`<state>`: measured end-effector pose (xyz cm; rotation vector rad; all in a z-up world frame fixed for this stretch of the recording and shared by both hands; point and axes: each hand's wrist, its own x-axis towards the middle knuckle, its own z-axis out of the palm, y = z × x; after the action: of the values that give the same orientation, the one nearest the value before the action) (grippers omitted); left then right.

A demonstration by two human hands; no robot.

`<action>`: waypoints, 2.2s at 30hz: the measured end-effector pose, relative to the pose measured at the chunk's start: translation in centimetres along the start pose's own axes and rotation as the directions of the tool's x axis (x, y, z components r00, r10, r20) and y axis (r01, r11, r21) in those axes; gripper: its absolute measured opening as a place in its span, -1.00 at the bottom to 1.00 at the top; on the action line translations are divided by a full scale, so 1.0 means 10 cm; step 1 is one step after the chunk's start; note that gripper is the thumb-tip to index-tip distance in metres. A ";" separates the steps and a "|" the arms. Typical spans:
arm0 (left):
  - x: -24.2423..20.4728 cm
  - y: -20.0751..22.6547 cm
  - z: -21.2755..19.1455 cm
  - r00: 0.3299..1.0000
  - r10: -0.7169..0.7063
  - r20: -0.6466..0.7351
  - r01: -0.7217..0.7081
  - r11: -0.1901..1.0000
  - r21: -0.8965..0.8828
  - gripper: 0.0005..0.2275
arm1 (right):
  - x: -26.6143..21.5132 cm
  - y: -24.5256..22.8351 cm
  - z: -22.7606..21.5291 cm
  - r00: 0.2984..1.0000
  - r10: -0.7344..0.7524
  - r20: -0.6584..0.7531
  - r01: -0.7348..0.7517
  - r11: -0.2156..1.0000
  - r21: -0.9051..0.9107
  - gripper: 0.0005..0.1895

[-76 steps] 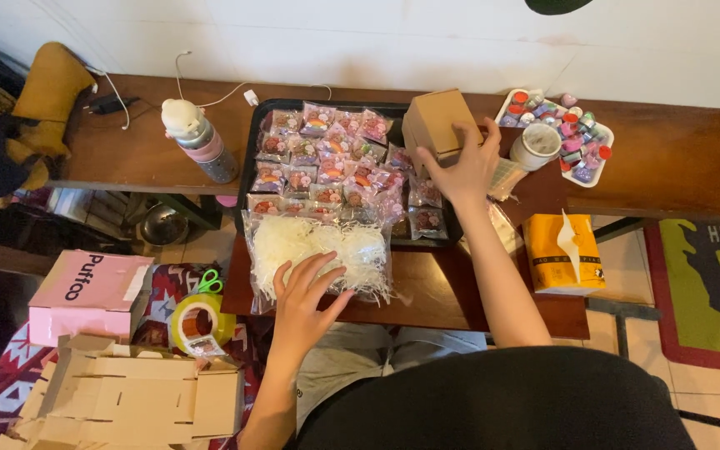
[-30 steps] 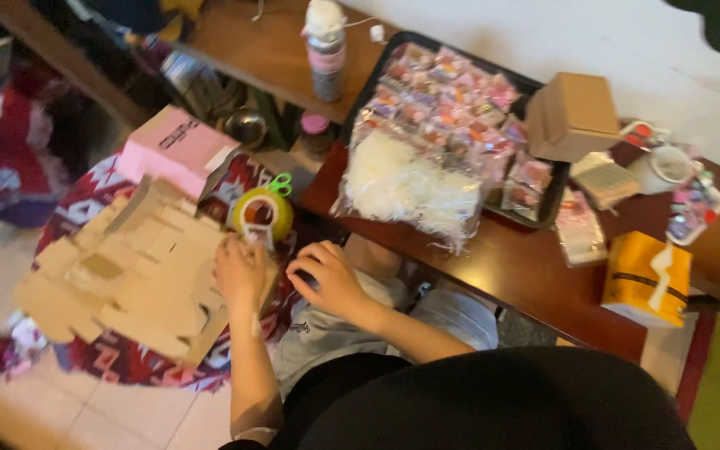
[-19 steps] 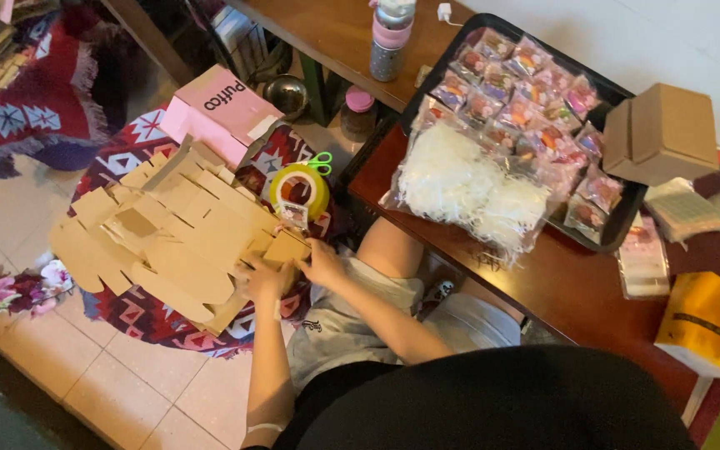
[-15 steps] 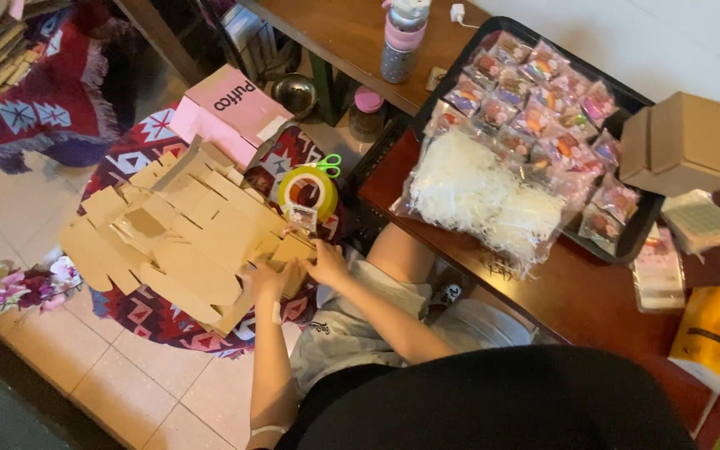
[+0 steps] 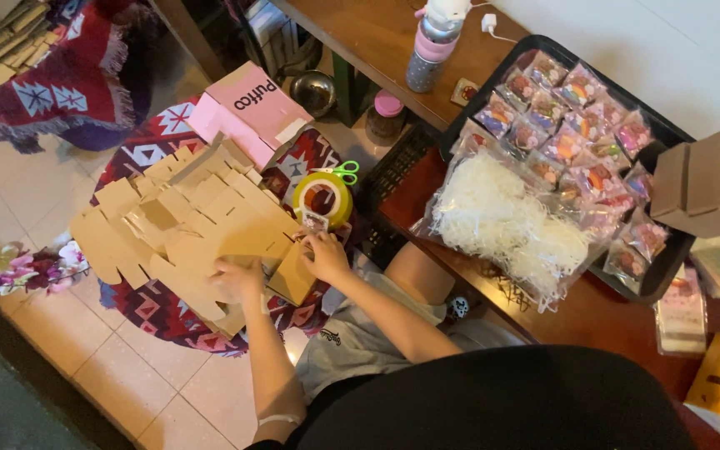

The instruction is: Packing small items into a cardboard box with shredded paper filler.

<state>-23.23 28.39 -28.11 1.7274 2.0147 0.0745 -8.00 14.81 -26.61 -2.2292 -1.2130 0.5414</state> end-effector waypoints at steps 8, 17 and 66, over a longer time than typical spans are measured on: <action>0.04 0.03 -0.51 0.873 0.283 -0.397 -0.449 0.784 -0.429 -0.44 | 0.00 0.10 0.02 0.999 0.006 0.050 -0.012 0.992 0.122 -0.66; -0.66 0.56 -1.36 0.699 0.505 -0.507 -0.709 0.394 -0.584 -0.59 | 0.08 0.18 0.09 0.990 0.142 0.003 -0.089 0.604 0.792 -0.54; -3.91 2.64 -0.62 -0.272 0.895 0.352 0.352 0.433 -0.830 -0.36 | -3.80 1.54 -2.86 0.133 0.643 -0.754 0.327 0.690 0.646 -0.48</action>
<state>1.94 -1.55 -1.03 0.8713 -0.1541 -0.1224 -1.30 -32.16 -10.77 -1.3603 0.1228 -0.4432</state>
